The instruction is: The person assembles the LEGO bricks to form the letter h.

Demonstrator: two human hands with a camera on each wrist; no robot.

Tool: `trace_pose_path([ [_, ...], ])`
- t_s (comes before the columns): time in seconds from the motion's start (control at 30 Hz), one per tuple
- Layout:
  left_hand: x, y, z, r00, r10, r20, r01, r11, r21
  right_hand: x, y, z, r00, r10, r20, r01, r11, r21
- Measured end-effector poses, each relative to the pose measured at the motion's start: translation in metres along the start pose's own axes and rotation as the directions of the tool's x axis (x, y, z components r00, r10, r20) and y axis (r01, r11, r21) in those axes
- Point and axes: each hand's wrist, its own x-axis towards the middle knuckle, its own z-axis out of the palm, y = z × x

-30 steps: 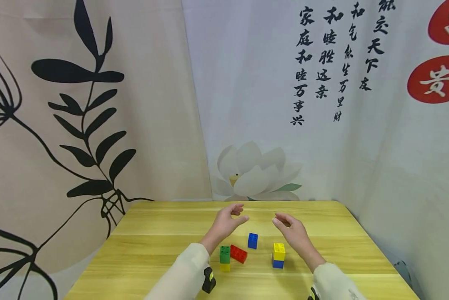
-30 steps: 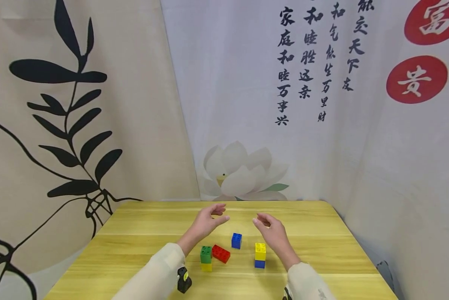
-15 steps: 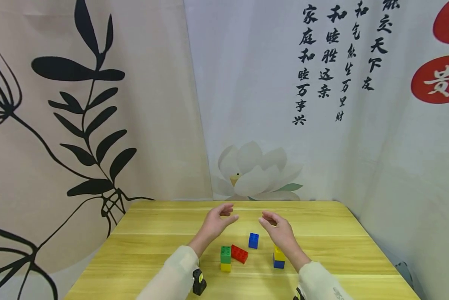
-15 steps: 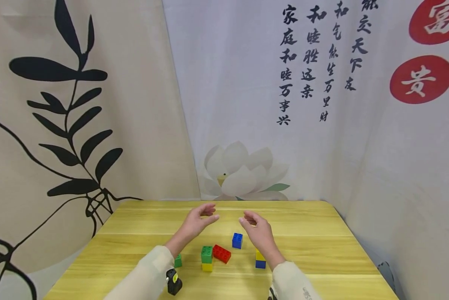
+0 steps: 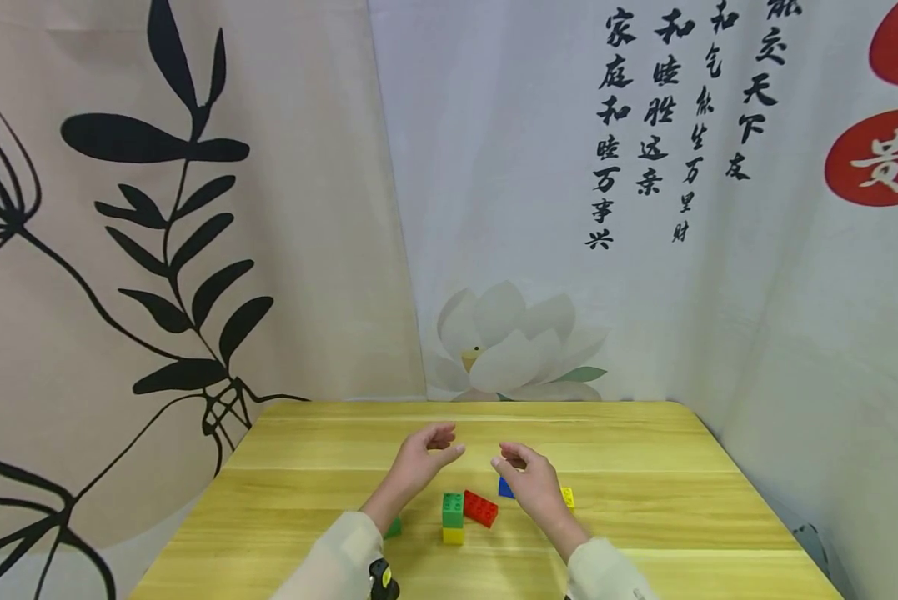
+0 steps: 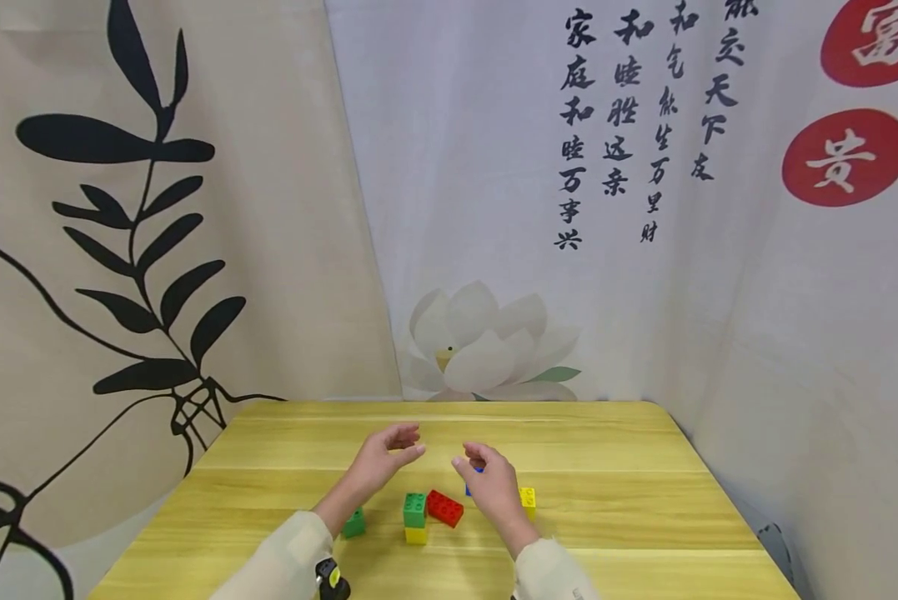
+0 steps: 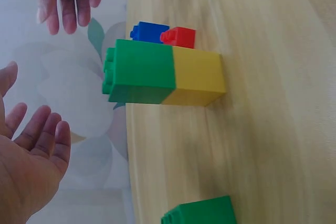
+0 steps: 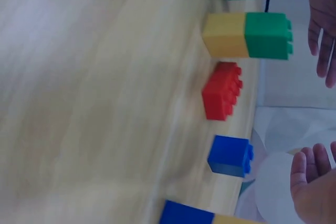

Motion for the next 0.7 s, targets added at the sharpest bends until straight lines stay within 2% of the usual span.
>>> trace_pose_path([
  [0.27, -0.010, -0.010, -0.001, 1.000, 0.007, 0.015, -0.007, 1.000, -0.019, -0.010, 0.012, 0.014, 0.998, 0.042, 0.047, -0.041, 0.999, -0.024],
  [0.7, -0.030, -0.026, 0.004, 0.999, -0.026, 0.044, 0.028, 0.998, -0.050, -0.018, 0.039, 0.034, 0.997, 0.076, 0.033, -0.074, 0.995, -0.067],
])
